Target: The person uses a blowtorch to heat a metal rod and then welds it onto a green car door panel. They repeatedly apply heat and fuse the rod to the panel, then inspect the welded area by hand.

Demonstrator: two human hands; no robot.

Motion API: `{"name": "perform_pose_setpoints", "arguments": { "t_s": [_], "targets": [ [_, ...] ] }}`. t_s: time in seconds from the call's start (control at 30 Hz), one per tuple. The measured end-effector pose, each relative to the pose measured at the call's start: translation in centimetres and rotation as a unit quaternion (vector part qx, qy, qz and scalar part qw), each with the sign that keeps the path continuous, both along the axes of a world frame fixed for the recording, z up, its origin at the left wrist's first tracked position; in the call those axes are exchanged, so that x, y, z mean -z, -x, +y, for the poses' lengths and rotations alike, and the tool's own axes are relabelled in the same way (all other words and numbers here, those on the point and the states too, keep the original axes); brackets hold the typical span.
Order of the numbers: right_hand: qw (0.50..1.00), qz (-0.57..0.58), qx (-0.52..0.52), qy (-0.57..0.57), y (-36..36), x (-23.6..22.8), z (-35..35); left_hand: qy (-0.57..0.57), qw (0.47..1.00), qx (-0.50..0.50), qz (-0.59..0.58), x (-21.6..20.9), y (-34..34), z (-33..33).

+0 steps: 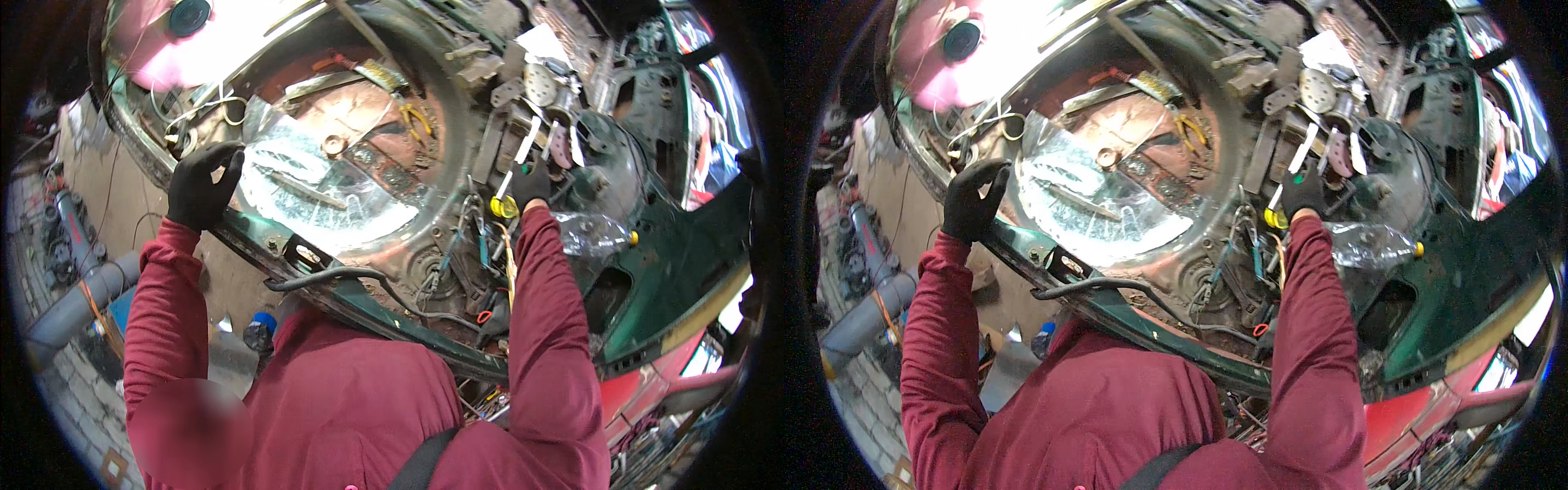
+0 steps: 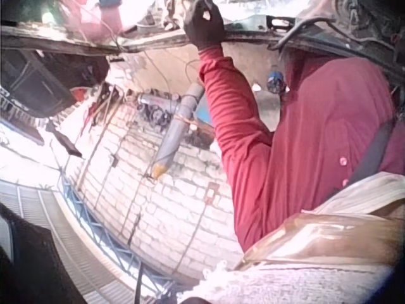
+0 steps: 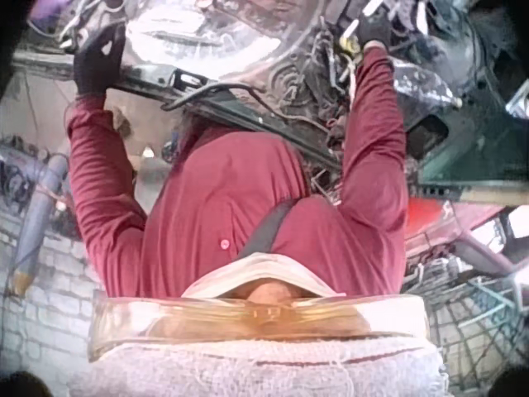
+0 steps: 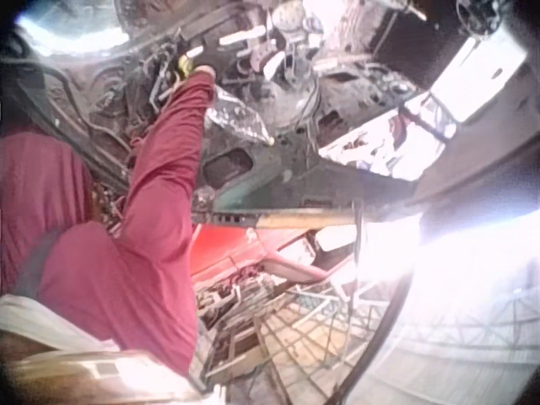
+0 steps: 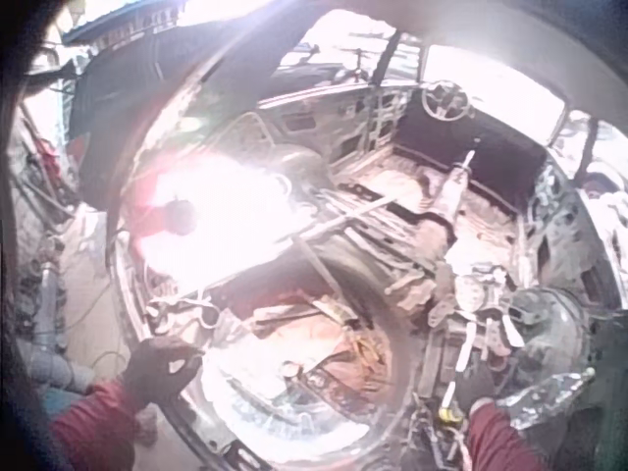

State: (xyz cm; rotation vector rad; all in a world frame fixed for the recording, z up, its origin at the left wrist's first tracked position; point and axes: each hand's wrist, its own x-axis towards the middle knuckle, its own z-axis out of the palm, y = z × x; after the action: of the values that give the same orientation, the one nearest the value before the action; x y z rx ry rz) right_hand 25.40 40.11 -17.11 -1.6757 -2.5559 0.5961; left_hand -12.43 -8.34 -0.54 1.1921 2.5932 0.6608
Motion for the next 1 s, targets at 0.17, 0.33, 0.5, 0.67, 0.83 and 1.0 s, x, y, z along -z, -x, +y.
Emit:
{"name": "perform_pose_setpoints", "arguments": {
  "t_s": [0.17, 0.33, 0.5, 0.67, 0.83, 1.0],
  "targets": [
    [0.993, -0.09, 0.047, 0.058, 1.8, 4.9, 4.8, -0.008, 1.0, 0.0, -0.01, 0.2, 0.0, 0.2],
    [0.995, -0.074, 0.056, 0.025, 0.6, 4.3, 7.2, 0.007, 1.0, 0.003, -0.001, -0.3, 0.0, 0.4],
    [0.987, 0.124, -0.013, -0.102, -0.7, 1.6, 4.0, 0.028, 0.999, -0.006, -0.018, 0.4, -0.1, -0.1],
    [0.96, 0.263, 0.07, 0.071, 0.8, -9.5, -4.3, 0.038, 0.999, 0.018, -0.021, 0.6, 0.1, 1.7],
    [0.933, 0.216, -0.034, 0.286, -0.8, -8.0, -12.7, 0.05, 0.999, -0.005, -0.021, -0.3, 0.1, -0.6],
    [0.921, 0.046, -0.192, 0.337, -1.8, -5.9, -17.3, 0.009, 1.0, 0.023, -0.011, 0.3, -0.1, 0.7]
  ]
}}
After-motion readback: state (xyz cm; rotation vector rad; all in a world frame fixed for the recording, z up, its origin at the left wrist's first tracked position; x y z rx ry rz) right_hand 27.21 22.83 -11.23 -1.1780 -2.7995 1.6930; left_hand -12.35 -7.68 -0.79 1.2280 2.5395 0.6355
